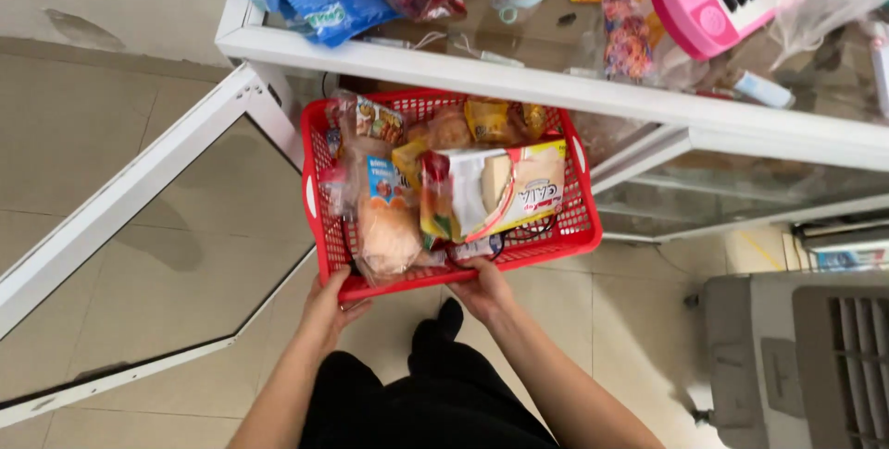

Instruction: Mopping the floor in a shop area and then organizing various items in a display cabinet.

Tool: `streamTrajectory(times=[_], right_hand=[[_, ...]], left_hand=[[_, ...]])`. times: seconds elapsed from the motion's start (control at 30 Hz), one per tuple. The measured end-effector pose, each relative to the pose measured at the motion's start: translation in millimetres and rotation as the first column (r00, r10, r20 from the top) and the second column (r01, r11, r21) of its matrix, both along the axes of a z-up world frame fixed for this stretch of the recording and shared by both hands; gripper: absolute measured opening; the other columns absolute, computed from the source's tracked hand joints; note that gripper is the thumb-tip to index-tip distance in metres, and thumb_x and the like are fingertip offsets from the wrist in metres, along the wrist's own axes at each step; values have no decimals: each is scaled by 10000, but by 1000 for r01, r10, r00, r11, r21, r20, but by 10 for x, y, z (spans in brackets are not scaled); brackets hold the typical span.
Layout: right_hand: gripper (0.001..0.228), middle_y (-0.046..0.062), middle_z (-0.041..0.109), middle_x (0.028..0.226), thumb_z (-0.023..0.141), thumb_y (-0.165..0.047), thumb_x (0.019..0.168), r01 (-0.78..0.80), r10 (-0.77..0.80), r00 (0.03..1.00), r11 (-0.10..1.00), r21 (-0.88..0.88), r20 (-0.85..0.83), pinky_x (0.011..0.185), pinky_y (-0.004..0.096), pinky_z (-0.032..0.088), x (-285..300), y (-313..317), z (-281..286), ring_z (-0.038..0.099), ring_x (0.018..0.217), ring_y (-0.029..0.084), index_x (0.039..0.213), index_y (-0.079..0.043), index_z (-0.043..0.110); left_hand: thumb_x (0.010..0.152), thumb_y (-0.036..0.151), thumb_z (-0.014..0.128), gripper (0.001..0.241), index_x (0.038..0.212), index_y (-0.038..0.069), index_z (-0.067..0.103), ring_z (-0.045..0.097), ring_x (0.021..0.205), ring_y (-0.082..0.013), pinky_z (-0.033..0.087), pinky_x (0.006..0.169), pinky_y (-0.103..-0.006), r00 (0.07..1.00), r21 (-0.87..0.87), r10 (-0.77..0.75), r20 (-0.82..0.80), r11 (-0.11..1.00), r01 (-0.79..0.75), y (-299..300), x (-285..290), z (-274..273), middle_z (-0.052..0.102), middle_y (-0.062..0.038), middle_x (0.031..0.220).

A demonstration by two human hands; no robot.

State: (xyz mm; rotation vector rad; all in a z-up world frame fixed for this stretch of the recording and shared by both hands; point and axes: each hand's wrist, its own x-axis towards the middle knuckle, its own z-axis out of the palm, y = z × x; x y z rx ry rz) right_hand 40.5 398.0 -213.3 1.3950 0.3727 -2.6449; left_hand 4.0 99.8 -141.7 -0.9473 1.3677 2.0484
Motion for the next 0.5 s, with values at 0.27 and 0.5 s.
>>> streamTrajectory(times=[0.27,0.5], right_hand=[[519,215,582,1317,699,-126,947,-154,154,988,988,-27,-11,1098,648,467,-151,150,388,580,1300,398,1385,64,495],[625,262,730,1082,951,-310,711,-515,128,854,353,781,504,910,541,552,37,223,540,704,1044,358,1138,83,720]], left_hand=[[985,-64,431,640,1584,132,321,615,1197,-533,469,997,-743,986,-47,159,55,987,-157,51,-252,-794,496,-326,1403],[927,-76,472,606,1493,130,402,593,1217,-517,477,1002,-752,957,40,211,197,974,-223,-130,-268,-1321,504,-303,1387]])
